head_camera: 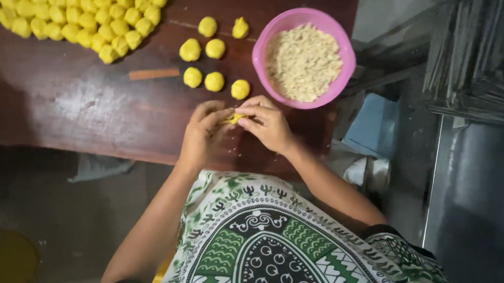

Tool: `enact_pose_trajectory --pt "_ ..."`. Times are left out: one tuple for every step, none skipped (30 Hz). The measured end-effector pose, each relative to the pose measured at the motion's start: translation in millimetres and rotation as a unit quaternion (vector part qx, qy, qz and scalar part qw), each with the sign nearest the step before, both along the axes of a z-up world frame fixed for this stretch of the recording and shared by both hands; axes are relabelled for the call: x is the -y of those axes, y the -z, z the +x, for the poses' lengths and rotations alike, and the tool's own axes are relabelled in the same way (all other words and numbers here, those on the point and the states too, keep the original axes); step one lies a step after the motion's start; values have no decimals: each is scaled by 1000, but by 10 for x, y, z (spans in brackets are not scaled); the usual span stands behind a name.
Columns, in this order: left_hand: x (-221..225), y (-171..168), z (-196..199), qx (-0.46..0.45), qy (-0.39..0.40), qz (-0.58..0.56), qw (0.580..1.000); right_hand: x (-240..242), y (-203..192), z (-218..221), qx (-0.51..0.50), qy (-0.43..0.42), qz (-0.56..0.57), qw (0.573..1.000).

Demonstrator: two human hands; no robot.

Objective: Preparing stuffed dough balls by filling them with a crumbly mixture and shaping them by hand.

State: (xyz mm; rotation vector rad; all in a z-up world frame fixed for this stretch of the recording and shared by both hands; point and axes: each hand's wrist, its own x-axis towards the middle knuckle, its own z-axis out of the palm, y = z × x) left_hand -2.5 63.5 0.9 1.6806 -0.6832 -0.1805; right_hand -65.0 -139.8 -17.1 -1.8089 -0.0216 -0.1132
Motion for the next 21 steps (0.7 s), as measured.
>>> enact_pose_trajectory --pt "-76 17 8 -24 -24 62 998 -108 50 -3 20 -1 -27 999" --pt "-154 35 19 -47 -46 124 990 -219 101 -5 39 -3 -54 998" --pt "-226 155 37 -55 -47 122 990 -346 147 -2 32 -6 -56 998" --pt "-298 274 52 -35 -59 156 985 -473 191 1 53 12 -141 989" --pt "-369 392 61 -14 -71 191 979 -599 235 -1 75 27 -225 971" --pt "-400 533 64 -22 -72 189 979 -672 301 0 69 23 -227 971" --pt "-425 674 77 25 -79 173 981 -740 367 9 -8 9 -157 987" --pt "-443 810 84 72 -86 158 981 -802 429 14 -85 -4 -87 993" --pt "-491 833 100 68 -87 154 982 -787 539 33 -88 -5 -91 992" --pt "-527 851 112 67 -36 126 989 -759 642 46 -105 8 -108 989" --pt "-553 866 139 68 16 98 993 -721 744 68 -120 23 -124 985" --pt "-584 777 188 66 16 94 993 -700 739 100 -122 24 -128 984" --pt "-624 684 222 124 2 77 989 -688 733 109 -114 18 -143 983" --pt "-657 592 249 181 -12 60 982 -670 726 110 -106 11 -158 982" --pt "-677 661 227 179 -11 57 982 -683 640 134 -108 12 -161 981" --pt "-691 725 196 144 -13 89 985 -692 550 151 -110 4 -182 977" --pt "-717 780 191 111 -16 123 986 -711 464 202 -110 -5 -202 973" --pt "-714 825 167 111 -17 123 986 -710 487 192 -109 -6 -202 973" --pt "-704 872 157 103 -18 112 988 -701 514 197 -94 -12 -187 978" --pt "-687 916 141 95 -20 102 990 -686 540 197 -79 -19 -172 982" --pt "-679 1017 126 97 -21 102 990 -675 596 196 -77 -20 -172 982"
